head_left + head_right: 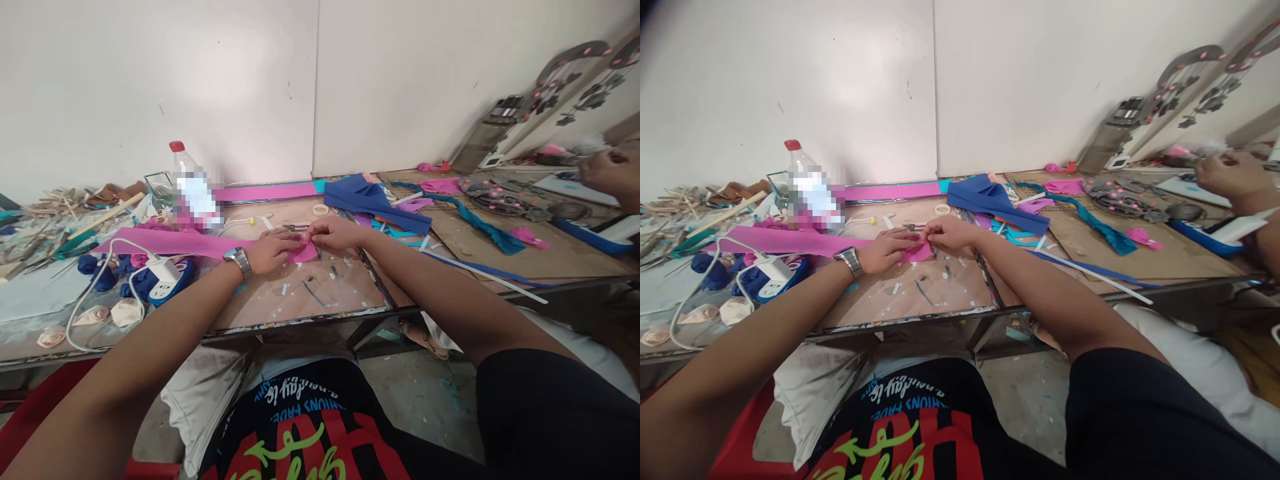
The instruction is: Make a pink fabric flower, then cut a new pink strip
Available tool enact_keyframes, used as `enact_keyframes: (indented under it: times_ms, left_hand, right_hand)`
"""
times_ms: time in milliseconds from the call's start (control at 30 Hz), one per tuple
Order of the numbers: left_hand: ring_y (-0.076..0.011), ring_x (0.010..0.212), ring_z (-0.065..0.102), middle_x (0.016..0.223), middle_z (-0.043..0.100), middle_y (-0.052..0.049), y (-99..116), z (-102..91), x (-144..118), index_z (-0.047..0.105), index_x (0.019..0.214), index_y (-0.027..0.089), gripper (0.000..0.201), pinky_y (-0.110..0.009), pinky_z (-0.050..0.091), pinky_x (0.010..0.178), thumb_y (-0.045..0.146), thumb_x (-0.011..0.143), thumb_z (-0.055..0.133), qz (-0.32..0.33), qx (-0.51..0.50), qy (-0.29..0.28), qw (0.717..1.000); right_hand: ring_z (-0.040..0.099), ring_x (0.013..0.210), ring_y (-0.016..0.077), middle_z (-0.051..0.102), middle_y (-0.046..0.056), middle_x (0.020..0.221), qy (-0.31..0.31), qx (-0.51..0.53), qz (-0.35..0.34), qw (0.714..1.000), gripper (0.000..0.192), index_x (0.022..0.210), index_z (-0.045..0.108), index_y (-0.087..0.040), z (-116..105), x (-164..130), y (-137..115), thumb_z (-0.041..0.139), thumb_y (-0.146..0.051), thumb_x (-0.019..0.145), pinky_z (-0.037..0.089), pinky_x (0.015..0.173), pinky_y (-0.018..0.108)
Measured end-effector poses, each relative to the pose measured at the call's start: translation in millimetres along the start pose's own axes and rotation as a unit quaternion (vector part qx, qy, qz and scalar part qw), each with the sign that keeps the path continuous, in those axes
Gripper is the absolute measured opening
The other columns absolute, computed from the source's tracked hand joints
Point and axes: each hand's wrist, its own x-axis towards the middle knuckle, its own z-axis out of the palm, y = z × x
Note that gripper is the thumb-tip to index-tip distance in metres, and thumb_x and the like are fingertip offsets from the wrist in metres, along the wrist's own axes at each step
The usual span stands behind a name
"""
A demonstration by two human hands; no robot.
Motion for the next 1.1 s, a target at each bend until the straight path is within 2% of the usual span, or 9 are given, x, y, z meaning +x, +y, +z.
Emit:
enact_keyframes:
  times_ms: [167, 467, 700, 833, 1000, 1100]
  left_hand:
    - [-0.0312, 0.146, 0.041, 0.158, 0.048, -0.006, -0.6, 1.8, 0.7, 0.057, 0.146, 0.026, 0.057, -0.055, 0.027, 0.124, 0.026, 0.090, 0.045, 0.004, 0.003, 0.004, 1.000]
    - [-0.0312, 0.146, 0.041, 0.157, 0.049, -0.006, -1.4, 2.0, 1.1, 0.058, 0.144, 0.030, 0.053, -0.054, 0.030, 0.122, 0.030, 0.092, 0.048, 0.004, -0.001, 0.014, 1.000]
    - [-0.0319, 0.144, 0.043, 0.155, 0.050, -0.007, -0.6, 1.5, 0.5, 0.062, 0.140, 0.029, 0.049, -0.055, 0.031, 0.121, 0.031, 0.093, 0.048, 0.001, 0.006, 0.020, 1.000]
    - [-0.0305, 0.144, 0.043, 0.155, 0.051, -0.007, -0.1, 1.6, 1.0, 0.062, 0.140, 0.029, 0.051, -0.054, 0.031, 0.121, 0.028, 0.091, 0.049, 0.007, 0.009, 0.020, 1.000]
    - [-0.0302, 0.144, 0.043, 0.155, 0.051, -0.005, -0.3, 2.7, 1.9, 0.060, 0.142, 0.031, 0.055, -0.053, 0.030, 0.122, 0.026, 0.088, 0.049, 0.004, 0.008, 0.020, 1.000]
    - [-0.0306, 0.144, 0.044, 0.155, 0.052, -0.005, 0.8, 2.3, 1.7, 0.060, 0.142, 0.031, 0.054, -0.054, 0.031, 0.121, 0.027, 0.089, 0.049, 0.002, 0.009, 0.021, 1.000]
  right_hand:
    - [0.059, 0.066, 0.0117, 0.074, 0.000, 0.076, 0.001, 0.006, 0.039, 0.999, 0.034, 0.100, 0.080, -0.017, 0.8, 0.9, -1.9, 0.051, -0.020, 0.082, 0.042, 0.065, 0.021]
    - [0.069, 0.084, 0.0157, 0.079, 0.004, 0.094, 0.008, -0.026, -0.004, 1.000, 0.029, 0.092, 0.082, -0.017, 1.2, 2.3, 6.7, 0.056, -0.016, 0.080, 0.049, 0.080, 0.024]
    - [0.071, 0.085, 0.0166, 0.079, 0.005, 0.093, 0.009, -0.041, -0.020, 0.999, 0.027, 0.088, 0.082, -0.017, 0.9, 1.4, 7.2, 0.057, -0.013, 0.079, 0.051, 0.083, 0.025]
    - [0.070, 0.085, 0.0160, 0.079, 0.004, 0.094, 0.013, -0.037, -0.025, 0.999, 0.029, 0.090, 0.082, -0.018, 1.3, 1.3, 6.7, 0.056, -0.012, 0.078, 0.051, 0.081, 0.024]
    - [0.069, 0.083, 0.0151, 0.080, 0.002, 0.093, 0.014, -0.041, 0.011, 0.999, 0.034, 0.100, 0.082, -0.019, 2.2, 1.7, 6.0, 0.055, -0.013, 0.079, 0.049, 0.077, 0.023]
    - [0.069, 0.085, 0.0154, 0.080, 0.002, 0.095, 0.019, -0.039, 0.018, 0.999, 0.034, 0.099, 0.082, -0.019, 3.0, 2.1, 6.3, 0.055, -0.013, 0.080, 0.050, 0.079, 0.023]
